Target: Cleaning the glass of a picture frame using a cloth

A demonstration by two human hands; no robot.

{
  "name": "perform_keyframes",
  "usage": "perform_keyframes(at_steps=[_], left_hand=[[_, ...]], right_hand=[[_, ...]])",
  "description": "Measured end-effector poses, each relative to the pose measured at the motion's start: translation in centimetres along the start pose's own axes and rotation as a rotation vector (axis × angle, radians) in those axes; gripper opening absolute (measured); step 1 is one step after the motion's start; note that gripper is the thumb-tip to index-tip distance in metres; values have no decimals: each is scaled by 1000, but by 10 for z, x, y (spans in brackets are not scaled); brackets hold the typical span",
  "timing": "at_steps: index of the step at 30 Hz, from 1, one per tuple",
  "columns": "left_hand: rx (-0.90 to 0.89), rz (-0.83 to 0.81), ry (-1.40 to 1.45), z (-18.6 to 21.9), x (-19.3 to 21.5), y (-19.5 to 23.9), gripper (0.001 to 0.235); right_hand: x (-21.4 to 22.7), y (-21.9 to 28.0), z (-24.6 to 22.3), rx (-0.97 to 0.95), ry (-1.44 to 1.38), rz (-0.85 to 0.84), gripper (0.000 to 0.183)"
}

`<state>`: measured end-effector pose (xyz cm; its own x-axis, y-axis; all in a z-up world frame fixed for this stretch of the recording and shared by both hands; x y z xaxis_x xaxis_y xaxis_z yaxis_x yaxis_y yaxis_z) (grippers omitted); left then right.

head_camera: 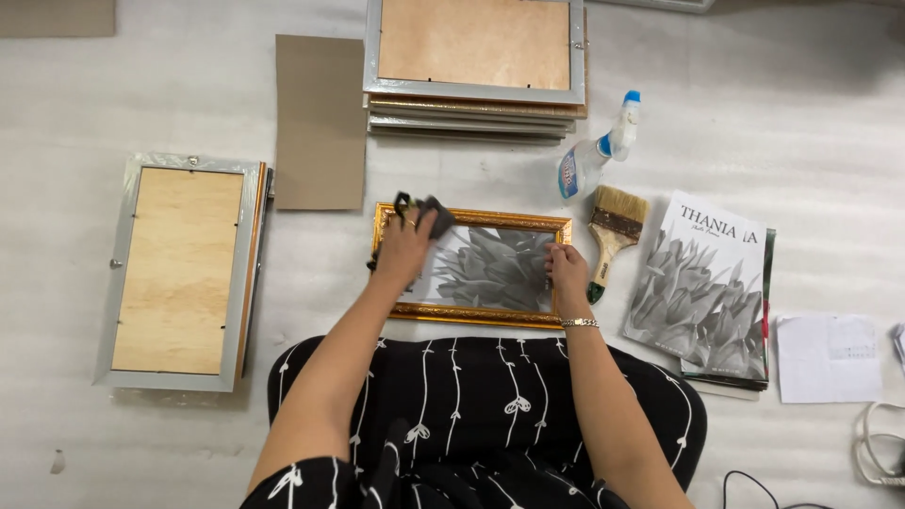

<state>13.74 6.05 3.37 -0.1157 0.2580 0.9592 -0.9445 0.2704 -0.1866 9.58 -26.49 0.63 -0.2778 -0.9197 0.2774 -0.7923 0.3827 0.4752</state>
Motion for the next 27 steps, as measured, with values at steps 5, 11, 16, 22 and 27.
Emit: perform_keyframes(at_steps=[5, 11, 16, 22, 27], left_hand=[[-295, -169, 63, 77, -20, 67, 54], [-486, 19, -4, 90, -18, 54, 32], [-406, 298, -92, 77, -34, -13, 24], [-157, 254, -5, 112, -36, -18, 50], [-446, 156, 103, 200, -8, 49, 26]], right_hand=[[-9, -5, 2, 18, -9, -16, 24], [-9, -7, 4, 6, -49, -16, 23], [-4, -12, 11, 3, -55, -3, 22], [-1, -11, 1, 22, -48, 25, 21], [2, -15, 0, 35, -91, 40, 20]])
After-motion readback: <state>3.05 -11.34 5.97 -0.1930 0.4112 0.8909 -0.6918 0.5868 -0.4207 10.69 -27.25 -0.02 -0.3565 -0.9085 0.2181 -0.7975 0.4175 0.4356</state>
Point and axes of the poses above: each hand's wrist, its own y-axis away from the middle knuckle, its own x-axis out of the back of the hand, z = x × y, the point moved 10 cm from there along -y, towards the middle knuckle, and after that the axes turned 1 degree about -z, right-handed, at the moved point
